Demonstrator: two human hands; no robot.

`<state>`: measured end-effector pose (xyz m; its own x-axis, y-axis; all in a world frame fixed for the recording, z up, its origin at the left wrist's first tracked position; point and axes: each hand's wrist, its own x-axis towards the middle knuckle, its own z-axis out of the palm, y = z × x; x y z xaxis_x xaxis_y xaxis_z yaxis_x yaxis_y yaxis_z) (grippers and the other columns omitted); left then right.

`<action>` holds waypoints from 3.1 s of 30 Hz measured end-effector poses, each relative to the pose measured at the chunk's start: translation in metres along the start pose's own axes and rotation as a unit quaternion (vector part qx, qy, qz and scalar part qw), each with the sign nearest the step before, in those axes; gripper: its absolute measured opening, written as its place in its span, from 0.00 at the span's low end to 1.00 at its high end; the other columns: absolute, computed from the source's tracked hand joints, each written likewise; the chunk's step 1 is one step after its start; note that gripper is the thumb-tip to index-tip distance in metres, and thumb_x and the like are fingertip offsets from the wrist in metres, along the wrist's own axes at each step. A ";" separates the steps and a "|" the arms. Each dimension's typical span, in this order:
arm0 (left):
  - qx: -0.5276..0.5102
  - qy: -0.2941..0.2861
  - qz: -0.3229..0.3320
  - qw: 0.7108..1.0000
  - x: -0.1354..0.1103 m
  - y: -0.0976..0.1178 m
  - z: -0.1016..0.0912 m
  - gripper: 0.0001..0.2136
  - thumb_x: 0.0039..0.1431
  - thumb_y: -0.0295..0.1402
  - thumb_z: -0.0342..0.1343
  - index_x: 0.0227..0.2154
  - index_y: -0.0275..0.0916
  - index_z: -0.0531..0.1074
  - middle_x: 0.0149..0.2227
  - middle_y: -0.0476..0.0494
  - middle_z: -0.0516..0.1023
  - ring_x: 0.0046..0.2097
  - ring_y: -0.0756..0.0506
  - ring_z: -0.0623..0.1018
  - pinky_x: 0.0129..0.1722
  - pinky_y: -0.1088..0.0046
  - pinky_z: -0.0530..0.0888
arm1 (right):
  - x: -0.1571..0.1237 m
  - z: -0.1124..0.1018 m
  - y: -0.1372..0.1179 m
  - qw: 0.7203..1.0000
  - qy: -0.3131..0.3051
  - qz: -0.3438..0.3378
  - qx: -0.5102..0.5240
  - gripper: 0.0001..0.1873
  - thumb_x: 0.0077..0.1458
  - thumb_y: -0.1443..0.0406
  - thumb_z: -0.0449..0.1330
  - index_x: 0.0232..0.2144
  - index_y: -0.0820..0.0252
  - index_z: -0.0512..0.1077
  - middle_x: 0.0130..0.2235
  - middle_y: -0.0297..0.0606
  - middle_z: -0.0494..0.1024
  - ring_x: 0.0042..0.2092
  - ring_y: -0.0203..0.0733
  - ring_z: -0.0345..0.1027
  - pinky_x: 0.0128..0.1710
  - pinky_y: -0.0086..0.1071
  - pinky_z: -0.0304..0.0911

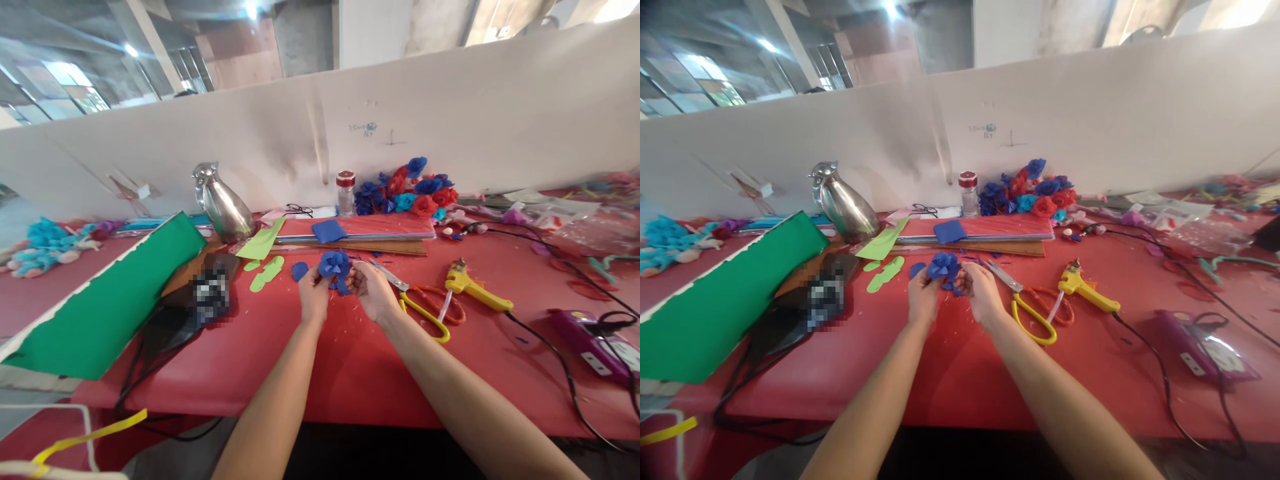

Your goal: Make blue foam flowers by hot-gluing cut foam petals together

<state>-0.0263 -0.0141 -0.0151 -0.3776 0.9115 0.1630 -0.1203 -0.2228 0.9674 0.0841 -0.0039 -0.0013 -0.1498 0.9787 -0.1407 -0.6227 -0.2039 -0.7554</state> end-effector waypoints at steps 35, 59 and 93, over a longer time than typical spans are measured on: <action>-0.173 -0.006 -0.181 0.968 0.002 0.009 0.000 0.12 0.28 0.31 0.70 0.17 0.35 0.72 0.19 0.52 0.72 0.23 0.55 0.68 0.27 0.77 0.63 | -0.004 0.002 0.004 0.968 -0.041 -0.059 -0.239 0.19 0.35 0.51 0.68 0.25 0.59 0.75 0.24 0.31 0.73 0.27 0.33 0.59 0.29 0.29 0.55; -0.091 -0.023 -0.097 0.991 0.007 0.002 -0.004 0.10 0.36 0.35 0.67 0.22 0.36 0.74 0.23 0.52 0.73 0.28 0.52 0.70 0.34 0.75 0.67 | -0.003 0.002 0.004 0.974 -0.042 -0.044 -0.216 0.20 0.36 0.50 0.68 0.21 0.59 0.71 0.20 0.29 0.69 0.22 0.30 0.53 0.24 0.29 0.50; -0.018 -0.059 -0.030 0.998 0.005 0.002 -0.004 0.06 0.45 0.33 0.61 0.27 0.37 0.74 0.26 0.50 0.75 0.30 0.50 0.71 0.33 0.75 0.67 | -0.005 0.003 0.002 0.978 -0.039 -0.055 -0.196 0.14 0.36 0.56 0.68 0.21 0.58 0.71 0.19 0.27 0.68 0.22 0.30 0.54 0.24 0.29 0.51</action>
<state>-0.0317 -0.0114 -0.0132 -0.2590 0.9572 0.1292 -0.1725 -0.1775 0.9689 0.0810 -0.0095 -0.0003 -0.1669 0.9860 -0.0066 -0.2980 -0.0569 -0.9529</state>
